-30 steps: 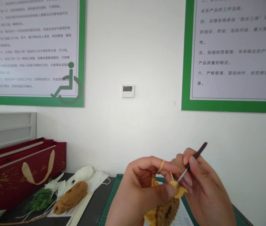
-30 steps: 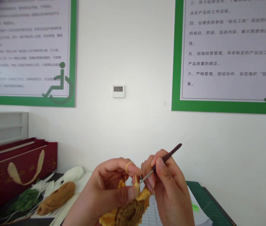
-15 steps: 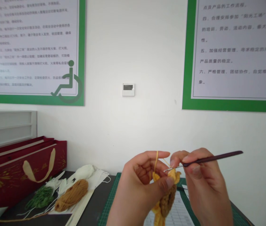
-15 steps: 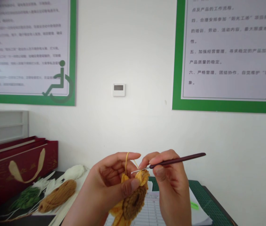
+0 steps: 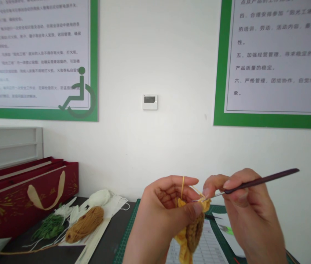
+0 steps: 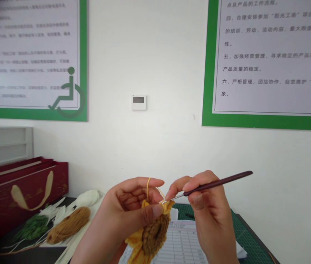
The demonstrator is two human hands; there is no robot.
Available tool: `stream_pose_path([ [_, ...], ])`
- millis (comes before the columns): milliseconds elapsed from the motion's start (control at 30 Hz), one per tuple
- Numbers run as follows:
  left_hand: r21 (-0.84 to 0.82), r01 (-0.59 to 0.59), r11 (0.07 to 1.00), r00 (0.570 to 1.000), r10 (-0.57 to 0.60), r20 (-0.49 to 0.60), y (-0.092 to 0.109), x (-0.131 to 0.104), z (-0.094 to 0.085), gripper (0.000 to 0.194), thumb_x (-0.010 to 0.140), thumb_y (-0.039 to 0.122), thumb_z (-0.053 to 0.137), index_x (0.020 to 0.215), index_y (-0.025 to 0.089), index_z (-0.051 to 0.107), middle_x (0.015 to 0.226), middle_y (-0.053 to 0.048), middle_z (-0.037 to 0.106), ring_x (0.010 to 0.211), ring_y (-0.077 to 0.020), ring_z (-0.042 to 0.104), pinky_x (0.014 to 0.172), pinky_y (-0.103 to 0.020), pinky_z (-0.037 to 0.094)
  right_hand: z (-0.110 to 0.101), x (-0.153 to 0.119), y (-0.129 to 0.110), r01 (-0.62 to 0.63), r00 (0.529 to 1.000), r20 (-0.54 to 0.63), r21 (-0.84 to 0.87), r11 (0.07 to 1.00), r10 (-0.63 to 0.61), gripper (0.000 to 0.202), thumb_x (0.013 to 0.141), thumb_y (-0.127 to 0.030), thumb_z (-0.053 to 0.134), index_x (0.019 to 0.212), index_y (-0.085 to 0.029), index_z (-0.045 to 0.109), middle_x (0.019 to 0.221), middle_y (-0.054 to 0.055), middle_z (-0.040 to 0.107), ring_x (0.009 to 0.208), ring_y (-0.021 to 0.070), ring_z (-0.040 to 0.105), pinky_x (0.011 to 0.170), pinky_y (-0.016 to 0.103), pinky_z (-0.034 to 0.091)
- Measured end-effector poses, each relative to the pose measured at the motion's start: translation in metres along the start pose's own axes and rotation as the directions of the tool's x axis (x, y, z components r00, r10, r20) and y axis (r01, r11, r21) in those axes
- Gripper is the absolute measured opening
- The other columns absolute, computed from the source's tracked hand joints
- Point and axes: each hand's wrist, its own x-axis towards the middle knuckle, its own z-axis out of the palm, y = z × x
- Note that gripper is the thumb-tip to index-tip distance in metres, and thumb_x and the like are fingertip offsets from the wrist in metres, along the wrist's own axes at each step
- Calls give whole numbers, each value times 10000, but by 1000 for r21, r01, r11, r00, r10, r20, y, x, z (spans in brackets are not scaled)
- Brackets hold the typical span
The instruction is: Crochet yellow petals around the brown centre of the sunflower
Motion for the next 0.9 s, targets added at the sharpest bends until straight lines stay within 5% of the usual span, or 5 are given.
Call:
stream_pose_path([
  [333, 49, -36, 998, 999, 36, -9, -6, 3, -5, 300, 670, 144, 923, 949, 189, 821, 768, -13, 749, 686, -116, 652, 646, -222, 537, -2, 1, -12, 292, 956, 121, -301, 908, -267, 140, 1026, -171, 528, 1094, -238, 632, 954, 45, 755, 897, 201, 729, 757, 372, 579],
  [500, 80, -53, 995, 998, 57, -37, -10, 3, -2, 329, 702, 170, 917, 1008, 204, 803, 768, -11, 728, 712, -128, 647, 678, -240, 534, -1, 8, -22, 567, 821, 394, -475, 673, -414, 307, 872, -5, 562, 1099, -201, 623, 1011, 75, 757, 915, 202, 704, 771, 390, 580],
  [600, 36, -51, 998, 998, 52, -23, -8, 2, 0, 393, 668, 219, 957, 1027, 219, 797, 822, -9, 714, 720, -121, 621, 673, -238, 519, 6, 7, -23, 611, 791, 400, -564, 556, -463, 314, 782, 65, 551, 932, -202, 620, 951, 50, 750, 891, 188, 682, 751, 367, 572],
  [800, -93, 15, 996, 999, -12, 38, 1, -1, 1, 420, 599, 180, 988, 979, 228, 816, 810, -4, 702, 752, -121, 622, 711, -229, 511, 0, 1, 4, 617, 787, 307, -408, 673, -535, 370, 866, -12, 604, 1180, -203, 646, 1082, 86, 735, 967, 234, 699, 761, 443, 618],
  [900, -141, 35, 989, 999, -34, 10, 2, -1, 2, 439, 565, 163, 1000, 963, 220, 822, 811, -21, 734, 753, -131, 641, 727, -243, 528, -1, -2, 18, 587, 807, 208, -382, 714, -552, 373, 859, -17, 644, 1115, -281, 702, 1039, 31, 727, 923, 224, 705, 758, 455, 623],
])
